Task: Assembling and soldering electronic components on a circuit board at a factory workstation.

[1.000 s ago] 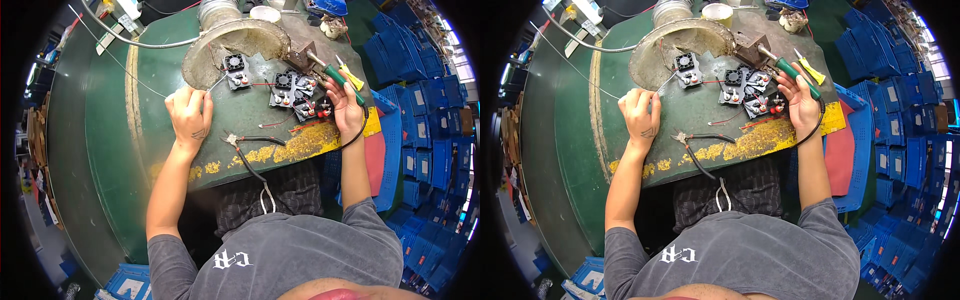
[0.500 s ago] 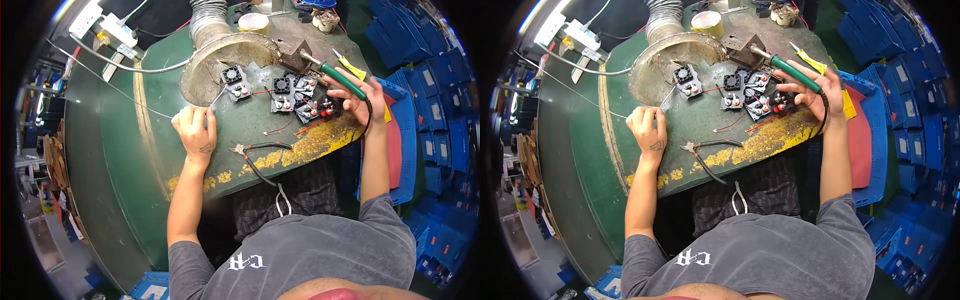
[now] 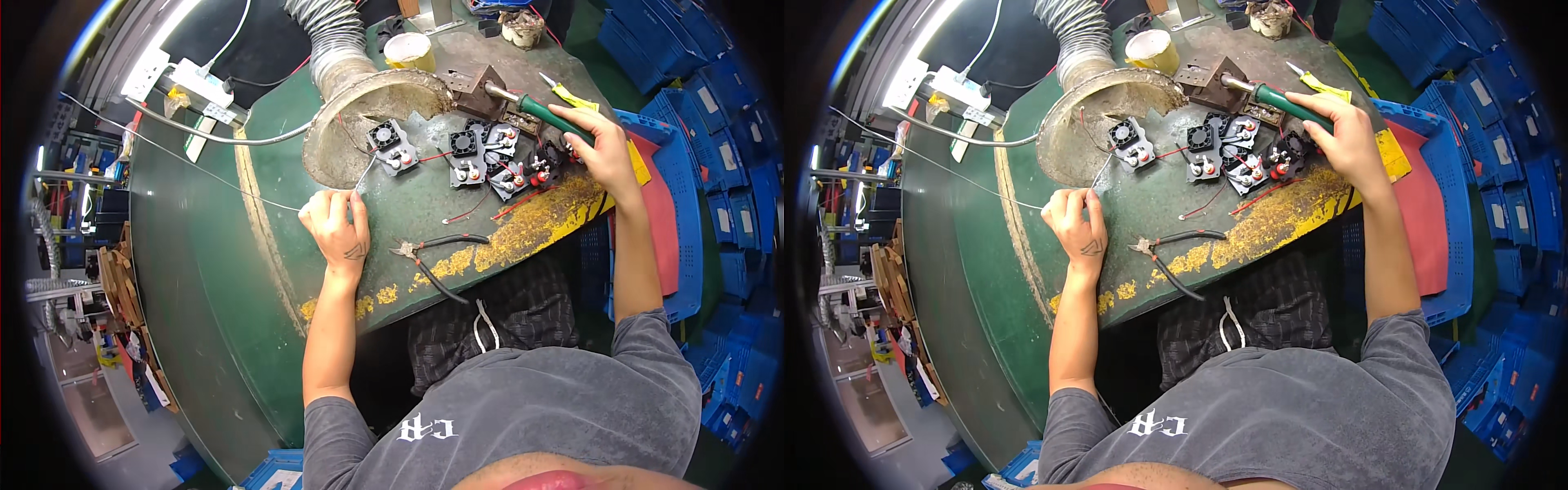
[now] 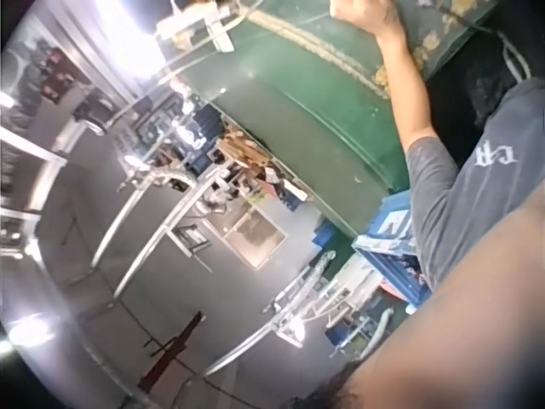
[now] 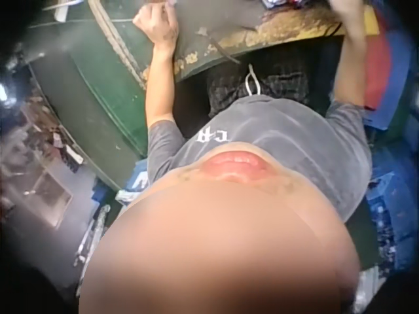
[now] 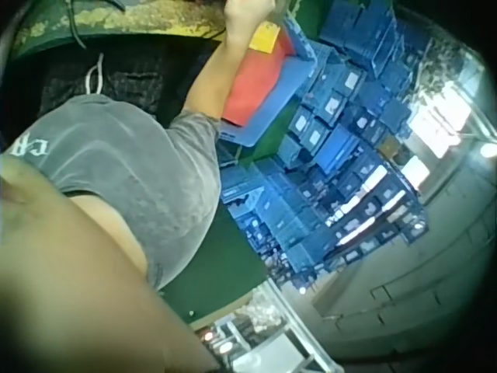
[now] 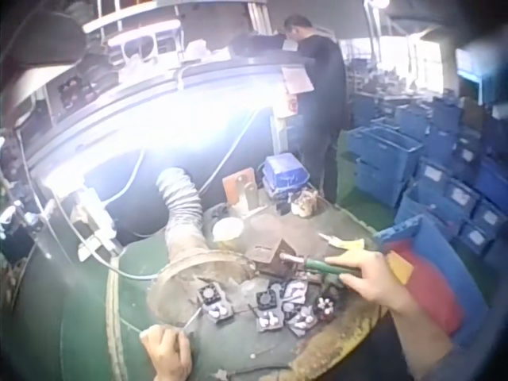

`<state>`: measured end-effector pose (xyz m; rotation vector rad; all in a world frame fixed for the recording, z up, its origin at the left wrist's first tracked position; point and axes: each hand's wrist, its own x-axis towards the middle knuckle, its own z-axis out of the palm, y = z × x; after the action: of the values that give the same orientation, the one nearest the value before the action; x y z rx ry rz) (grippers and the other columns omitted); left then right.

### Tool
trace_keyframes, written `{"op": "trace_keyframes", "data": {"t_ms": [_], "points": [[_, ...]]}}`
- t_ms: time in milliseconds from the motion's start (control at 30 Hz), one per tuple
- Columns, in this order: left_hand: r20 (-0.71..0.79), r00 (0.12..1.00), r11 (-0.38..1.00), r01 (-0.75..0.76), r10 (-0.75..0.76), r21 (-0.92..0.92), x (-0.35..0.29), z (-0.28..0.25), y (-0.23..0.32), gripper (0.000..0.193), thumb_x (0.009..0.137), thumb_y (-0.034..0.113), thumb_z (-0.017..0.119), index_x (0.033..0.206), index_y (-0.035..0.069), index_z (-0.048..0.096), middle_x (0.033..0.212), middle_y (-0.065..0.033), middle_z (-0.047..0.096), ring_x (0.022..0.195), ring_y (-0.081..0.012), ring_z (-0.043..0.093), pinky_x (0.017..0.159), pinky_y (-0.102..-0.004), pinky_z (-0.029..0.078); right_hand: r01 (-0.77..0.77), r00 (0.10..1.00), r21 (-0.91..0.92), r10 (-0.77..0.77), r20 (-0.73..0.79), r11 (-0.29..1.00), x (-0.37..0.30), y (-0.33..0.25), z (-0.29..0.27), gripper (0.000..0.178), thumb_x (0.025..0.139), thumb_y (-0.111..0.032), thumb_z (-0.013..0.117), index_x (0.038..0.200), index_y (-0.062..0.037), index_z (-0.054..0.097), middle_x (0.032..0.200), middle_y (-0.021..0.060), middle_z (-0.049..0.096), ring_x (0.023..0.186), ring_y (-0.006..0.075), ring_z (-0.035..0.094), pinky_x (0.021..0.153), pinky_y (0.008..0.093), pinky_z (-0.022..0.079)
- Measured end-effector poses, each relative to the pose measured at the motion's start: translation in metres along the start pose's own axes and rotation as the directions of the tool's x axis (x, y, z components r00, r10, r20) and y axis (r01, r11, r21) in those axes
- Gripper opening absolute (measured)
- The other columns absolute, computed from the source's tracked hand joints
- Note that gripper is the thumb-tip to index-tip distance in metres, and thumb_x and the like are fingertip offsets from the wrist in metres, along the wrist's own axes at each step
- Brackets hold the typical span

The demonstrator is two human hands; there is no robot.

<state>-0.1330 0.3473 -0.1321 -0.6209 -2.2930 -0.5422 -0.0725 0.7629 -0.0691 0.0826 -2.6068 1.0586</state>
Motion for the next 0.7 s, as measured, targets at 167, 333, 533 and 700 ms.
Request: {"op": "trace_keyframes", "data": {"t_ms": [167, 333, 533, 700], "points": [[-0.008, 1.000, 1.000, -0.011, 0.011, -0.002, 0.000, 0.000, 0.000, 0.005, 0.088, 0.009, 0.071, 0.086, 0.006, 0.068, 0.086, -0.0061, 0.061, 0.084, -0.0250, 0.056, 0.084, -0.0379, 0.037, -0.069, 0.997, 0.028, 0.070, -0.035, 0.997, -0.009, -0.006, 0.008, 0.042, 0.088, -0.003, 0.065, 0.130, -0.0049, 0.070, 0.121, 0.0152, 0.073, 0.115, 0.0250, 0.066, 0.102, 0.0332, 0.046], [0.013, 1.000, 1.000, 0.008, -0.008, -0.001, -0.003, -0.001, -0.002, 0.005, 0.087, 0.011, 0.071, 0.088, 0.007, 0.068, 0.089, -0.0067, 0.062, 0.088, -0.0256, 0.057, 0.086, -0.0386, 0.037, 0.083, 0.989, -0.277, -0.113, -0.095, 0.957, -0.009, -0.006, 0.011, 0.039, 0.088, -0.009, 0.066, 0.128, -0.0047, 0.070, 0.124, 0.0156, 0.070, 0.119, 0.0333, 0.061, 0.107, 0.0403, 0.044], [0.018, 1.000, 1.000, -0.005, 0.005, -0.020, -0.001, -0.001, -0.001, 0.006, 0.086, 0.011, 0.071, 0.090, 0.007, 0.068, 0.088, -0.0069, 0.063, 0.089, -0.0262, 0.059, 0.088, -0.0391, 0.037, 0.174, 0.923, -0.333, -0.271, -0.273, 0.927, -0.023, -0.051, 0.020, 0.033, 0.087, -0.004, 0.064, 0.120, -0.0026, 0.072, 0.123, 0.0134, 0.070, 0.118, 0.0318, 0.062, 0.106, 0.0411, 0.044], [-0.022, 0.999, 0.998, -0.047, 0.047, -0.046, 0.004, -0.008, -0.002, 0.004, 0.090, 0.008, 0.068, 0.093, 0.007, 0.071, 0.079, -0.0063, 0.064, 0.074, -0.0251, 0.059, 0.075, -0.0367, 0.043, 0.274, 0.896, -0.215, -0.330, -0.297, 0.937, -0.051, -0.068, 0.047, 0.028, 0.084, 0.007, 0.060, 0.107, -0.0021, 0.074, 0.114, 0.0132, 0.072, 0.109, 0.0311, 0.065, 0.098, 0.0398, 0.049]]}}
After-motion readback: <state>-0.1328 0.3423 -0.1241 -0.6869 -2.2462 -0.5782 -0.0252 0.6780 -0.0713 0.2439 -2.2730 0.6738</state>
